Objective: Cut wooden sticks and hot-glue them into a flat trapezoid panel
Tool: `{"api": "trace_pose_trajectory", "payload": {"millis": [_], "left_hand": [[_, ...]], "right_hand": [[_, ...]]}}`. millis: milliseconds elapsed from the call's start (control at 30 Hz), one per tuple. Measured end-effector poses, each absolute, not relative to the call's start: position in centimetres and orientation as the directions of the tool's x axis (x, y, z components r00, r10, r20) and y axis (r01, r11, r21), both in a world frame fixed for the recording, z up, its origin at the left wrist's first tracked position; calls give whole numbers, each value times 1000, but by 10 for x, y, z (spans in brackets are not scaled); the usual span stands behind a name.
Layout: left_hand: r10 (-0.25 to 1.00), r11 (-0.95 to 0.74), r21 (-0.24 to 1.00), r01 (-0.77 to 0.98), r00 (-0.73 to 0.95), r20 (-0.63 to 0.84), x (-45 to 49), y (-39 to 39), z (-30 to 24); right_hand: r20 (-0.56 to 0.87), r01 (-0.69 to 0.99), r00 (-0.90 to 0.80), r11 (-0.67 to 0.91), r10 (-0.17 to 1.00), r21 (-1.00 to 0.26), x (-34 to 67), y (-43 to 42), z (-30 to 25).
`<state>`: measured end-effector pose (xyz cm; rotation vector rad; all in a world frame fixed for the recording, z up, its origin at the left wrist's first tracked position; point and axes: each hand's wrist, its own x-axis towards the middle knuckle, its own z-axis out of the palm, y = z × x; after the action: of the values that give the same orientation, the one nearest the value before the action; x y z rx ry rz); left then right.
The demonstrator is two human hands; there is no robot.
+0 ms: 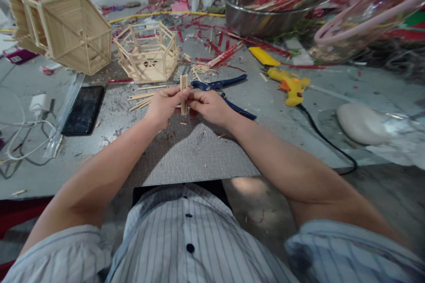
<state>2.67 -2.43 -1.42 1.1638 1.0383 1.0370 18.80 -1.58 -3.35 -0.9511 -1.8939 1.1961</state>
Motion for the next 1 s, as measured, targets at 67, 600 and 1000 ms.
{"api": "trace_pose_trajectory", "payload": {"millis": [67, 600, 1000], "left_hand": [[975, 102, 991, -88, 205, -82, 27, -25, -13], [968, 155, 985, -81, 213, -134, 33, -32, -5], [982, 190, 971, -143, 32, -187, 31, -26, -6]], "right_hand": [[154, 223, -492, 294, 857, -929, 188, -15, -34], [66, 100, -502, 134, 862, -986, 187, -15, -31], [238, 417, -462, 446, 854, -792, 188, -17, -34]]}}
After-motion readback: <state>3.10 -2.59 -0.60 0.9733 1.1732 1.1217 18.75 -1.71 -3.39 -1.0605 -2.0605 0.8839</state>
